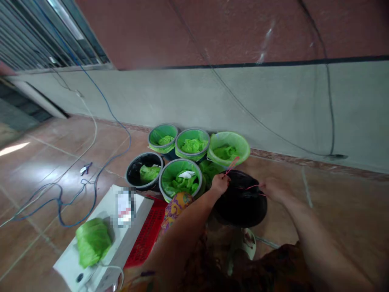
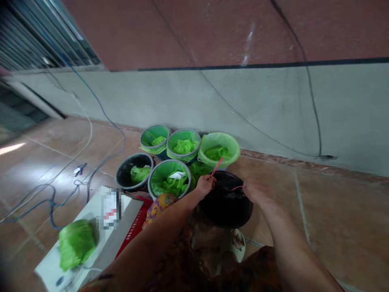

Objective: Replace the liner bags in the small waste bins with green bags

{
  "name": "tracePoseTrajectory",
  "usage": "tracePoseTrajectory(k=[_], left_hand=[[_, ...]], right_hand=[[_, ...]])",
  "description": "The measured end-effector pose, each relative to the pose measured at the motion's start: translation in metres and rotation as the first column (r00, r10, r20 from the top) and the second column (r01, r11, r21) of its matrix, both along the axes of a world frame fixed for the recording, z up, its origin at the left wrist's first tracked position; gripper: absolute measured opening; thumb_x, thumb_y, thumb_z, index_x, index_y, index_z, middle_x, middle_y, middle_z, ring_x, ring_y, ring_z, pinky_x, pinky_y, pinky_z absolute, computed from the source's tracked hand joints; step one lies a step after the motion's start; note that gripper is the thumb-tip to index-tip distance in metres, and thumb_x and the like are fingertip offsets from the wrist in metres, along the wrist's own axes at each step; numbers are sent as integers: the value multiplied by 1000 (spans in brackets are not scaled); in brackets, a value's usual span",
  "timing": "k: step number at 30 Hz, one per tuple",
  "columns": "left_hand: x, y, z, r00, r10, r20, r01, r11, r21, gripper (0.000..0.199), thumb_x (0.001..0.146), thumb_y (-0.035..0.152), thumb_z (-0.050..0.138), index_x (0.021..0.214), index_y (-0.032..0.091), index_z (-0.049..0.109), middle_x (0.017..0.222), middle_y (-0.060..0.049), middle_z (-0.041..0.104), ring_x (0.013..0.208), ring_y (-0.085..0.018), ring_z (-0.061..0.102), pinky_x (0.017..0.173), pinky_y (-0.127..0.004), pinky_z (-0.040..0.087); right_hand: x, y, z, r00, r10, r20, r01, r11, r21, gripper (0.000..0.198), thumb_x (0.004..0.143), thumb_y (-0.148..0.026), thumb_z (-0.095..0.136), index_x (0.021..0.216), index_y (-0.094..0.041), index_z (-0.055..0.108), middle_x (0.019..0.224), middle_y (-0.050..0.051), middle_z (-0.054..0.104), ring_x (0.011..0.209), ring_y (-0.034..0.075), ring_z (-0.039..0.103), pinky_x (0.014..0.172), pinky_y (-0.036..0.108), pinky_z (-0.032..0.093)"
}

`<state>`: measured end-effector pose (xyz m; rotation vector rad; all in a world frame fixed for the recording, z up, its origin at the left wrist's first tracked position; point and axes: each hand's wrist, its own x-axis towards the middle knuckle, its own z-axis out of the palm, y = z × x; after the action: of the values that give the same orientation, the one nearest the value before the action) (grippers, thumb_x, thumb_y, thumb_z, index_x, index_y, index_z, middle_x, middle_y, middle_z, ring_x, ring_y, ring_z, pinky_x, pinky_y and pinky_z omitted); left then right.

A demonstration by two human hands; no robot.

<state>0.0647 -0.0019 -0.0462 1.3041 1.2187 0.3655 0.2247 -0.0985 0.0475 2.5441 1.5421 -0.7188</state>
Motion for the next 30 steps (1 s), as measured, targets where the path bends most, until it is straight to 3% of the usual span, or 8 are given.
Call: tracePoseTrajectory(k=[3, 7, 9, 11, 15, 20, 25, 30], left_hand=[[-2, 4, -6, 1000, -6, -20, 6, 1000, -27, 26, 87, 17, 45, 78, 14, 69, 51, 5, 49, 44, -7, 44, 50, -22, 35], [-3, 4, -5, 1000, -17, -22, 17, 999, -28, 24, 86, 19, 47, 83, 13, 70, 52, 4, 49, 45, -7, 44, 50, -22, 35], [-3, 2, -3, 1000, -10, -26, 10, 1000, -18, 24, 86, 19, 47, 83, 13, 71, 52, 4, 49, 45, -7, 44, 49, -22, 35], [-2, 0, 0, 1000, 10, -29, -10, 1000, -7, 26, 88, 19, 46, 83, 12, 71, 52, 4, 48, 45, -7, 43, 48, -21, 34], [-2, -3, 4, 999, 32, 19, -32, 999, -12, 27, 88, 20, 45, 83, 13, 70, 51, 5, 47, 43, -6, 41, 46, -21, 32], [-6, -3, 10, 994, 15, 104, -15, 1000, -2, 24, 87, 22, 47, 80, 13, 68, 51, 5, 45, 45, -6, 41, 48, -19, 32], [-8, -5, 12, 938, -187, 291, 176, 982, 62, 26, 83, 31, 53, 66, 14, 61, 53, 4, 47, 50, -7, 37, 53, -21, 31], [-7, -14, 15, 828, -380, 414, 391, 918, 60, 20, 69, 26, 63, 55, 15, 56, 56, 4, 50, 60, -9, 42, 64, -24, 34]], right_hand=[[3, -6, 9, 999, -27, -22, 31, 977, 210, 24, 89, -27, 52, 86, -21, 74, 75, 7, 69, 69, 19, 62, 59, 29, 39], [-6, -10, 25, 971, -239, 21, 180, 785, 593, 26, 86, -40, 54, 95, -24, 73, 78, 8, 69, 69, 22, 61, 63, 34, 43], [-15, -7, 27, 953, -219, -212, 304, 703, 643, 27, 83, -42, 56, 90, -21, 70, 76, 7, 68, 68, 20, 61, 66, 34, 46], [-22, -1, 23, 809, -118, -576, 492, 673, 552, 29, 80, -45, 58, 88, -19, 66, 81, 7, 68, 67, 18, 61, 67, 33, 50], [-25, 7, 10, 406, 51, -913, 595, 743, 306, 32, 79, -53, 60, 84, -21, 58, 87, 6, 69, 65, 14, 61, 63, 28, 51], [-34, 9, 6, 512, -92, -854, 543, 805, 239, 37, 77, -56, 59, 74, -19, 54, 48, -7, 43, 41, 6, 37, 41, 19, 30], [-54, 15, 14, 304, 100, -947, 327, 923, 203, 40, 78, -56, 62, 81, -17, 58, 52, -9, 41, 46, 5, 34, 45, 19, 31], [-55, 31, 8, 137, 79, -987, 419, 899, 129, 40, 73, -54, 69, 80, -17, 57, 54, -8, 43, 47, 4, 35, 45, 19, 27]])
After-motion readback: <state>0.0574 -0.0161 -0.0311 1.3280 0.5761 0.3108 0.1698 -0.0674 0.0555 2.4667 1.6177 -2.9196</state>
